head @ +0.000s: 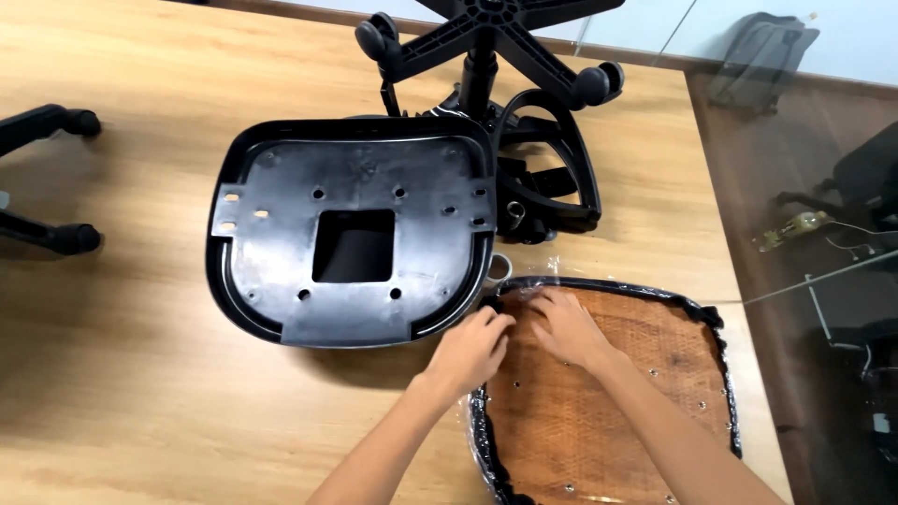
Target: The person assembles an office chair on a wooden table. They flip the padded seat cushion over, position the black plastic seat plate on its underside, pick up screws and a mechanism part, and drive screws into the plate using a screwdriver, steadying the seat with their other hand.
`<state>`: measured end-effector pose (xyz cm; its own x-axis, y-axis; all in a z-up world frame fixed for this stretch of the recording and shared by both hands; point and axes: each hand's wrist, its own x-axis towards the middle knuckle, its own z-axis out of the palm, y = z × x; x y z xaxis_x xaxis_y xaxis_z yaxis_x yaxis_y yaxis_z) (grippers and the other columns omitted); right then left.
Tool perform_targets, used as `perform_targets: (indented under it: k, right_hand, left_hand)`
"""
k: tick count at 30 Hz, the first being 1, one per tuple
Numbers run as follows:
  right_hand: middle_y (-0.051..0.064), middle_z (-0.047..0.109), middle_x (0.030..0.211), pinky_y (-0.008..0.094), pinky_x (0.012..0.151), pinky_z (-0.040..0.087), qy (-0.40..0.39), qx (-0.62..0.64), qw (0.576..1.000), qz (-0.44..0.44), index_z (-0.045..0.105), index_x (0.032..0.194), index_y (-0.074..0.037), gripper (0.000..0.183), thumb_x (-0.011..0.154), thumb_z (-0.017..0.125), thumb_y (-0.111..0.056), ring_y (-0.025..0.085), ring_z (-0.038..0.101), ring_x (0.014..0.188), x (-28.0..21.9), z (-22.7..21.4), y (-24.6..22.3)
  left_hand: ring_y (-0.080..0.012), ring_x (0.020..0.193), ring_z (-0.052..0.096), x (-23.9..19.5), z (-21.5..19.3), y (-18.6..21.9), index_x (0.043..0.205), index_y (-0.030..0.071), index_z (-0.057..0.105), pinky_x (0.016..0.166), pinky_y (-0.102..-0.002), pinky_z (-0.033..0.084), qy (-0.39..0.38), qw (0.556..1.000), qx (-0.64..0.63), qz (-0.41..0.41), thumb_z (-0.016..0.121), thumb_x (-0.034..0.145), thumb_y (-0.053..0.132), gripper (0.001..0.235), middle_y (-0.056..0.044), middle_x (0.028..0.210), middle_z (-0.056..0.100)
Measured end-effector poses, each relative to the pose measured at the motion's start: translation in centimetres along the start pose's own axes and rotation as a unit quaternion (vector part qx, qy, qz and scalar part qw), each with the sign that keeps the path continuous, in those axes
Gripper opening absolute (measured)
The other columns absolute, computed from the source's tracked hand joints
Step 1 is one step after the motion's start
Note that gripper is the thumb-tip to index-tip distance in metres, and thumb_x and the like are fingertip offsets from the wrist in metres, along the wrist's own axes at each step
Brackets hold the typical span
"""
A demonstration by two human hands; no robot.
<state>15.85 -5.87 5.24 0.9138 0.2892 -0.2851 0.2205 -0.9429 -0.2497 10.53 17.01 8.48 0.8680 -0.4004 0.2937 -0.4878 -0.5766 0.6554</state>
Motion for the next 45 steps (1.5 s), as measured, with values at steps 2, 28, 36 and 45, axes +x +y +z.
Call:
perform_targets:
  k: [2, 28, 36, 45]
  right_hand:
    - [0.013, 0.05, 0.147, 0.048, 0.111, 0.043, 0.06, 0.063, 0.996, -0.033, 0.061, 0.132, -0.009, 0.046, 0.09, 0.068, -0.025, 0.034, 0.045, 0.136, 0.9, 0.0, 0.8]
    - [0.016, 0.068, 0.102, 0.043, 0.074, 0.063, -0.001, 0.676, 0.732, 0.085, 0.055, 0.121, 0.0, 0.023, 0.103, 0.043, -0.007, 0.026, 0.069, 0.083, 8.3, -2.7, -8.0]
    - [0.014, 0.065, 0.116, 0.04, 0.094, 0.052, 0.095, 0.688, 0.712, 0.096, 0.057, 0.126, 0.002, 0.029, 0.108, 0.04, -0.014, 0.022, 0.062, 0.102, 5.4, -3.5, -5.3]
    - [0.01, 0.068, 0.11, 0.034, 0.088, 0.053, 0.179, 0.68, 0.707, 0.078, 0.059, 0.122, 0.004, 0.028, 0.108, 0.043, -0.013, 0.018, 0.063, 0.096, -0.6, -6.0, -1.3]
  left_hand:
    - [-0.0322, 0.095, 0.066, 0.5, -0.7, 0.7, 0.117, 0.007, 0.063, 0.078, -0.043, 0.056, 0.025, 1.0, -0.009, 0.002, 0.062, 0.094, 0.009, 0.023, -0.011, 0.103, 0.062]
    - [-0.0456, 0.135, 0.038, -3.5, -9.9, -3.9, 0.14, 0.008, 0.054, 0.111, -0.057, 0.025, 0.123, 0.978, 0.167, -0.031, 0.08, 0.072, 0.058, 0.089, -0.029, 0.141, 0.048]
    - [-0.0413, 0.121, 0.05, -3.2, -9.9, -1.6, 0.147, 0.008, 0.05, 0.106, -0.051, 0.038, 0.052, 0.987, 0.133, -0.073, 0.073, 0.082, 0.06, 0.086, -0.026, 0.139, 0.05]
    - [-0.0321, 0.105, 0.056, -2.0, -7.7, 1.0, 0.136, 0.009, 0.057, 0.094, -0.042, 0.049, 0.0, 0.999, 0.035, -0.026, 0.083, 0.08, 0.053, 0.076, -0.014, 0.113, 0.055]
